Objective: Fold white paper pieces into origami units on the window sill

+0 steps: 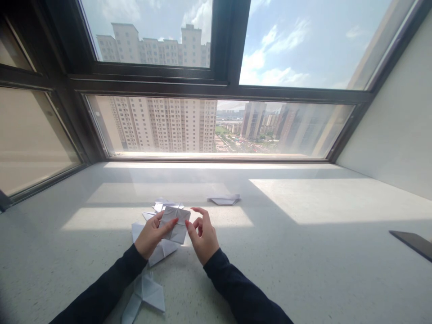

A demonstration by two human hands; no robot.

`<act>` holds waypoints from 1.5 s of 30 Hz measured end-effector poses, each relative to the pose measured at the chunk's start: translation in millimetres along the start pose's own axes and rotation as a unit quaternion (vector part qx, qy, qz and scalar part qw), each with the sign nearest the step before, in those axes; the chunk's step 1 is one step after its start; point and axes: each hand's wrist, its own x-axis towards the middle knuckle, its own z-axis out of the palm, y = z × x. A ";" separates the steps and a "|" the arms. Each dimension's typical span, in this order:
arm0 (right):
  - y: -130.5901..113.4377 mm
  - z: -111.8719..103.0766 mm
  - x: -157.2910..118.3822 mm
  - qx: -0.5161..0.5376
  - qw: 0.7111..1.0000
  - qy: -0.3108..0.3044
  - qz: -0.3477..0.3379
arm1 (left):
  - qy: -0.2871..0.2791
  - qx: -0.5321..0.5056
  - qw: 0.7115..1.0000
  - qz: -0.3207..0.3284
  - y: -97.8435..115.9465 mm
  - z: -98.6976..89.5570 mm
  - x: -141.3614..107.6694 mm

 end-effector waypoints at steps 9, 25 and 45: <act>-4.3 13.4 -10.2 -0.275 0.952 -0.102 -0.085 | 0.251 -0.053 0.962 0.091 15.9 -30.2 14.8; -2.2 -14.2 12.9 0.033 0.999 0.038 -0.008 | 0.201 0.033 0.972 0.118 5.2 -35.4 15.6; -0.5 2.2 6.7 0.159 0.976 -0.031 0.147 | 0.052 0.068 0.996 0.026 4.4 -7.0 1.0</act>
